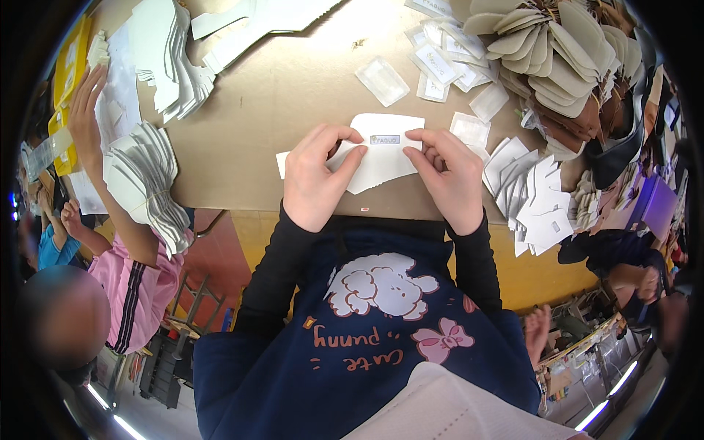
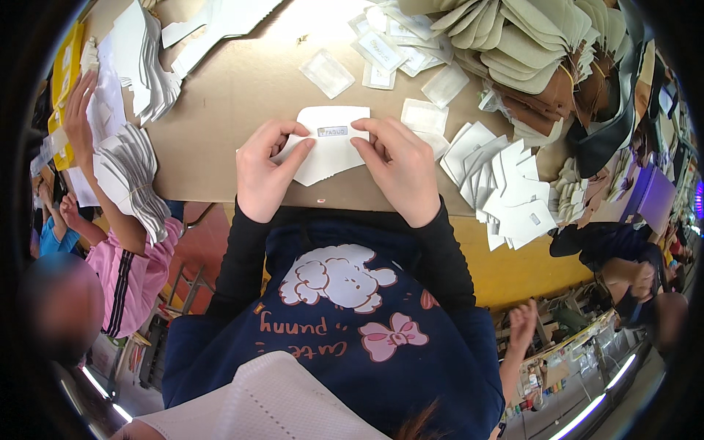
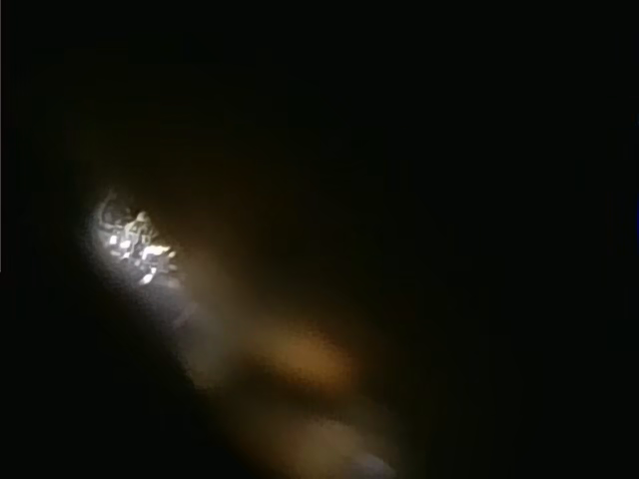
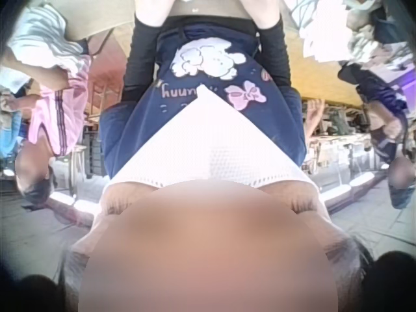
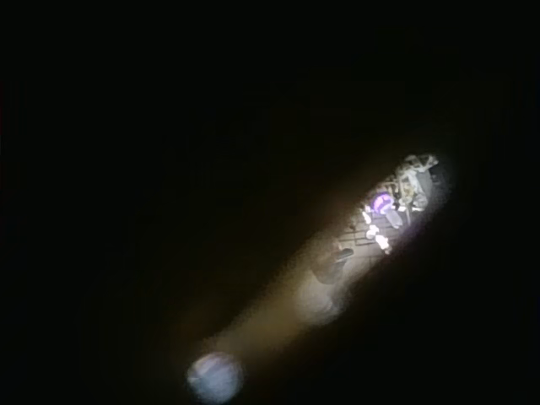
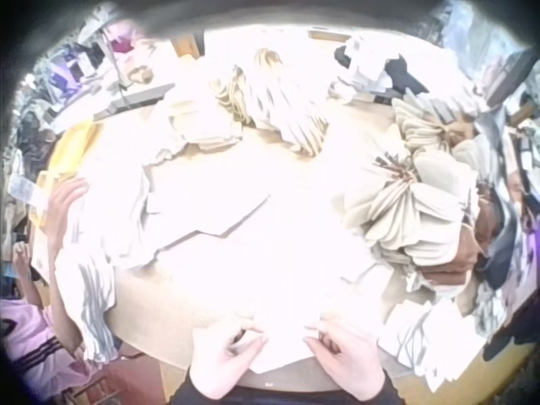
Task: The person repeatedly picks small white labels and places them onto white paper cutouts with rectangular cutouts. They smooth each label with their fingers and set the labeled cutouts aside on the table. The task continues in a repetitive manner throughout the clip.
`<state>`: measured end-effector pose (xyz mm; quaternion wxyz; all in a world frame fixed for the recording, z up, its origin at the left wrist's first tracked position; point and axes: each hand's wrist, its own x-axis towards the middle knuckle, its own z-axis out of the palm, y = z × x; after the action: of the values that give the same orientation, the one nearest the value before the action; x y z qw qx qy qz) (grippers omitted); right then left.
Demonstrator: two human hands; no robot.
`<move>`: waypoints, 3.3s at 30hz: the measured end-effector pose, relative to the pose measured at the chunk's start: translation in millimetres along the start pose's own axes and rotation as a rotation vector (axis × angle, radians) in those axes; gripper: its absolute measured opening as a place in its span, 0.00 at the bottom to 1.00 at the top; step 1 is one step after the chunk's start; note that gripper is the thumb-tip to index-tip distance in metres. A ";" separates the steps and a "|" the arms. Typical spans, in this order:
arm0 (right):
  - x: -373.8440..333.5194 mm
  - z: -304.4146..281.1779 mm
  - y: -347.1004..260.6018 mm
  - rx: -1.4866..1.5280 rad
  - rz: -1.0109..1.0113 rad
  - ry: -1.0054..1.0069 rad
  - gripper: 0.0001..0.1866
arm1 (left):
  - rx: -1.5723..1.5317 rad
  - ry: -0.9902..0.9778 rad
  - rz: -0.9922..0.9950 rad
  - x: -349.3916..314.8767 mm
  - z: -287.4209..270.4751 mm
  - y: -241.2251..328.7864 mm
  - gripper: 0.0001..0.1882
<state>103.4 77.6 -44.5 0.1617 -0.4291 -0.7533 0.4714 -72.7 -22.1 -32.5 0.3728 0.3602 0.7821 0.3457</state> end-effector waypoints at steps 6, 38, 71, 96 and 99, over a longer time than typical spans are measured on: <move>1.0 0.3 -0.5 -0.005 0.004 -0.004 0.14 | -0.003 0.004 -0.006 0.3 0.6 1.4 0.06; 3.2 0.4 -1.7 -0.012 0.015 -0.023 0.13 | -0.014 0.021 -0.003 1.5 5.1 1.1 0.05; -4.1 9.3 -9.6 -0.244 -0.048 0.077 0.20 | 0.517 0.346 0.242 -10.4 19.3 -2.2 0.14; -8.8 18.7 -6.6 -0.041 -0.021 0.127 0.21 | 0.477 0.273 0.201 -9.6 25.4 -23.7 0.19; -9.4 19.8 -4.2 -0.071 -0.080 0.151 0.18 | 0.467 0.274 0.202 -9.0 25.4 -24.9 0.19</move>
<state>93.9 58.0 -49.3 0.2214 -0.4386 -0.7716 0.4041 -55.0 -35.0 -62.0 0.1345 0.4623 0.8438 0.2369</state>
